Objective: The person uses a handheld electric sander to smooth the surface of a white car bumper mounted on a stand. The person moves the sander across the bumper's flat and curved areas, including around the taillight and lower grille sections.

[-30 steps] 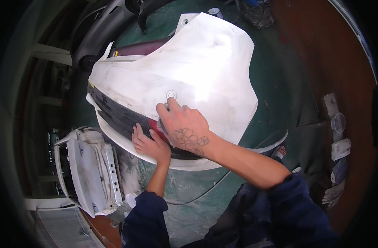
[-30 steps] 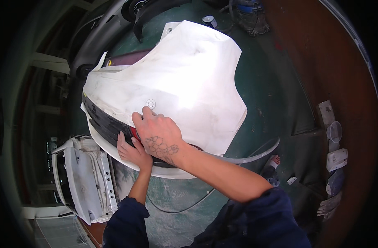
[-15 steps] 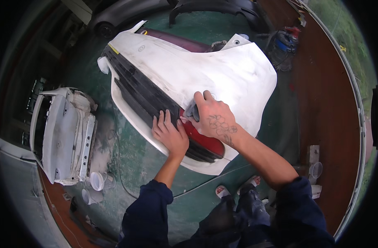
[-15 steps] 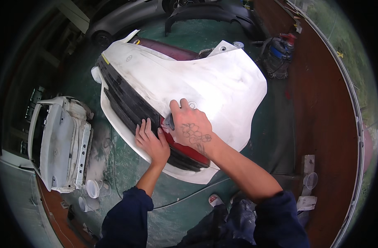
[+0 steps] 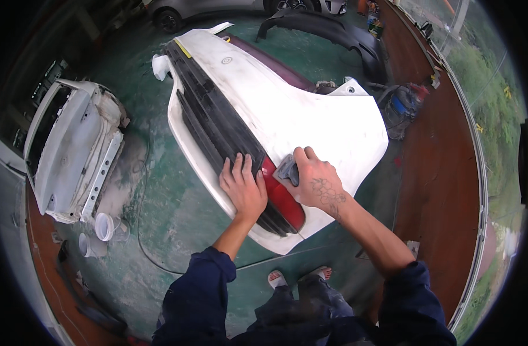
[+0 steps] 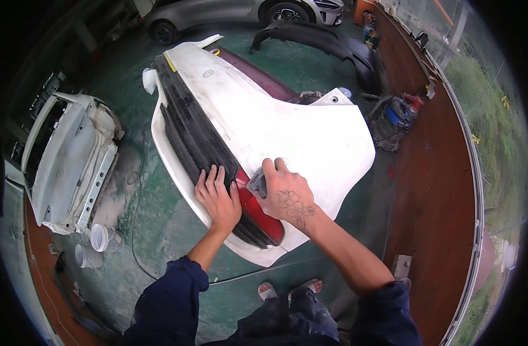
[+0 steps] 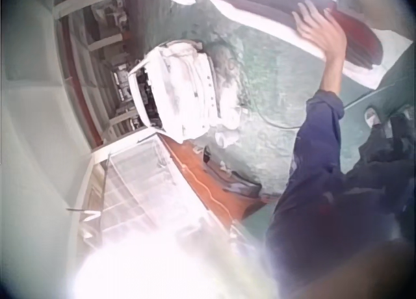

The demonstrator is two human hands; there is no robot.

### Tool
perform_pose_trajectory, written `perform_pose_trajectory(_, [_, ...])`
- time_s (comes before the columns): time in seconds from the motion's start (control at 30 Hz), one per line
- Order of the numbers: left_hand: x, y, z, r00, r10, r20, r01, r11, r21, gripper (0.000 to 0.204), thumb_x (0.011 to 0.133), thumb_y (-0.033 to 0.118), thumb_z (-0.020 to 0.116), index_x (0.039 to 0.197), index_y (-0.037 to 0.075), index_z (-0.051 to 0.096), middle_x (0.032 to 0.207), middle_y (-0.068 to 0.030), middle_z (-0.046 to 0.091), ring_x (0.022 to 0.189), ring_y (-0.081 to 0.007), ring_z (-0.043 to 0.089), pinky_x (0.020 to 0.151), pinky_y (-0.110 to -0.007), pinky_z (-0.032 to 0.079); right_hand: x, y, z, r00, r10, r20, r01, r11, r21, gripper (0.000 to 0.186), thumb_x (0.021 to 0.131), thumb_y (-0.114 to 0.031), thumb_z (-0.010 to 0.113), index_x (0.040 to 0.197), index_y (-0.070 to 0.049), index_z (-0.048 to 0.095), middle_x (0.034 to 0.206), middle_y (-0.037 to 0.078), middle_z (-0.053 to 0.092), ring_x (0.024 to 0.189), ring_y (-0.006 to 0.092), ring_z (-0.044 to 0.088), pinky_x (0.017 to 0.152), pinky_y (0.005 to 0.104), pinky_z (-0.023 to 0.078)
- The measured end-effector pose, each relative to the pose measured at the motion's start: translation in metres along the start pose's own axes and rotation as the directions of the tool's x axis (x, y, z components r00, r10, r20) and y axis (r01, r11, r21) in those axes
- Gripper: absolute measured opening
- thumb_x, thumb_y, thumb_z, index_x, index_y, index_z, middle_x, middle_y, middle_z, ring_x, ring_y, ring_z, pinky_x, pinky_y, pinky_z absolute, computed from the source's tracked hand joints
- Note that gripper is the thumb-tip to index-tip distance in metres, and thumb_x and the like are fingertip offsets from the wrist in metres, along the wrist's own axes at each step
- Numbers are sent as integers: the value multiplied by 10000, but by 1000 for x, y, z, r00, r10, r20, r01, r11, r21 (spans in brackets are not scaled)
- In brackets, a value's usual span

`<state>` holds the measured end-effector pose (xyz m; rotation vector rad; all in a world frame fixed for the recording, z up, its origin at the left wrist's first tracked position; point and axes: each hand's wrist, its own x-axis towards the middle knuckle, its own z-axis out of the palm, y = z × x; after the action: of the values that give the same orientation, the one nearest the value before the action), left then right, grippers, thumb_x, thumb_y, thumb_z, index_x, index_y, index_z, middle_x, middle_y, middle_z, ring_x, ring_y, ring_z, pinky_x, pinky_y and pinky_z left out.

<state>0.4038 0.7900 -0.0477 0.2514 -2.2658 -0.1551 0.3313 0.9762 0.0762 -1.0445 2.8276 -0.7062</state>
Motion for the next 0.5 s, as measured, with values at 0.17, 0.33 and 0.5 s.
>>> perform_pose_trajectory(0.17, [4,3,-3,999,-19,32,20,999,-36,575,978,181,643,1516,28,510,1561,-191,495,1443,-478,406,1172,-633,262,42,-12,-13,998,-61,-20,60,998,-23,547,854,-318,861,1132,28,542,1054,269,668,839,470,747,732,500,628])
perform_pose_trajectory(0.33, [3,2,-7,999,-26,30,27,999,-34,581,974,183,653,1517,29,515,1567,-187,492,1439,-478,407,1173,-626,264,-6,1,-5,998,-27,51,29,999,-29,536,859,-282,853,1173,15,535,1105,255,634,831,458,748,709,503,635])
perform_pose_trajectory(0.5, [5,4,-6,999,-34,18,34,999,-36,572,978,189,658,1511,29,526,1557,-183,497,1434,-472,412,1177,-618,264,11,-1,-9,999,-30,23,30,999,-27,561,864,-341,860,1133,25,530,1066,252,643,838,478,739,729,520,630])
